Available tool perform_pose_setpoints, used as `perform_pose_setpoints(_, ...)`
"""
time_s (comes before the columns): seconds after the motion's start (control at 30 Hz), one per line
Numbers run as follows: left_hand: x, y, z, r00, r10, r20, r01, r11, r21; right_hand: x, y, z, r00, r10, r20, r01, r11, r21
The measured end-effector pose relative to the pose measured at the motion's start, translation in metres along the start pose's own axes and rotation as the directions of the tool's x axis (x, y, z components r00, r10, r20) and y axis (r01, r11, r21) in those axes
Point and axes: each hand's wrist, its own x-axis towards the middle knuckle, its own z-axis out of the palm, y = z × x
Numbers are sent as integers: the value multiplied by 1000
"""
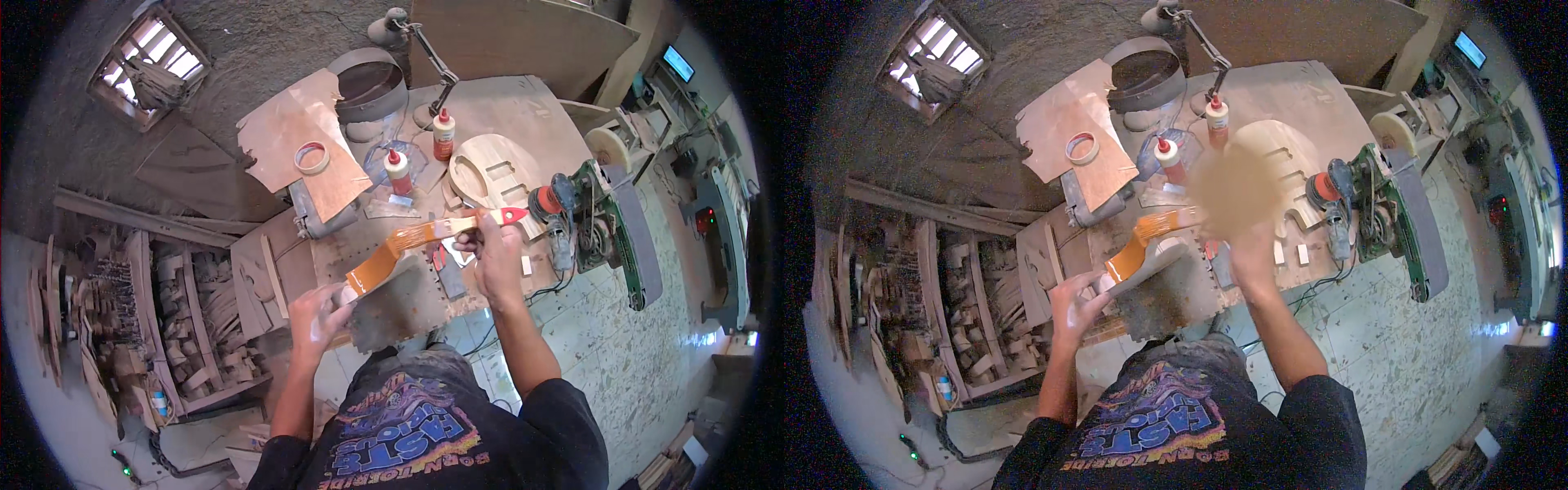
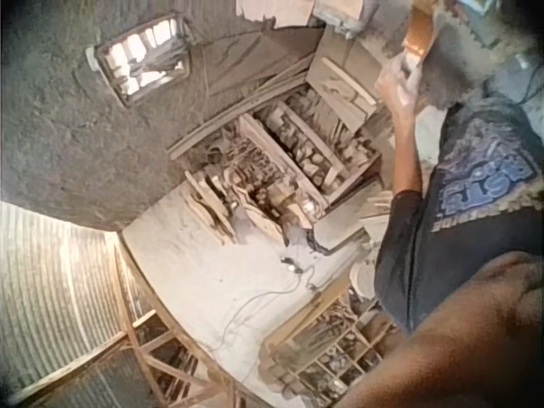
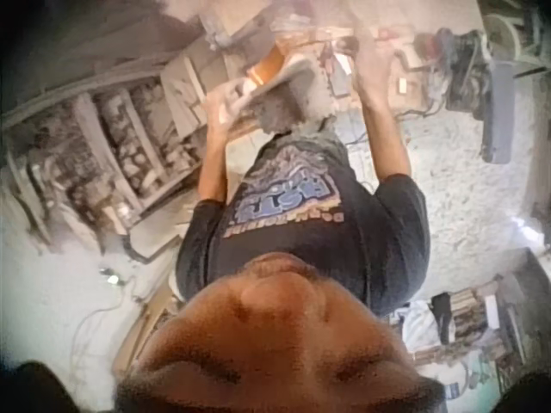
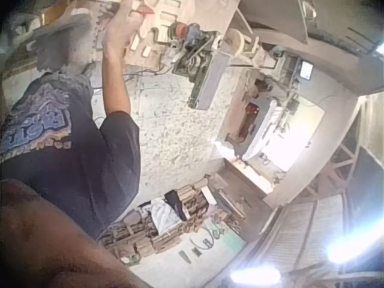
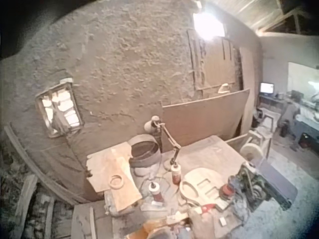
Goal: The person applies a brown liquid finish to the front and sides of a wooden guitar body using a paint brush, repeatedly dipping the brush into a container of the finish.
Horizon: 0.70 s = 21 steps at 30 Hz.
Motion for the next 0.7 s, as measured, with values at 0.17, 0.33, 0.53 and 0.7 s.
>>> perform_pose_setpoints(0.17, -3, 0, -2, 999, -7, 36, 5, 999, 41, -9, 35, -12, 988, 150, -30, -149, 988, 37)
perform_pose_setpoints(0.33, -2, 0, 2, 998, -5, 57, 0, 995, 102, -9, 29, -24, 988, 138, -68, -128, 983, 135)
perform_pose_setpoints(0.53, -3, 5, 5, 998, -50, 49, 43, 990, 137, -20, 67, -30, 955, 290, -59, -263, 925, 276)
perform_pose_setpoints(0.7, -7, 14, 5, 981, -191, 41, 188, 980, 68, -34, 100, -29, 914, 401, -56, -353, 856, 377)
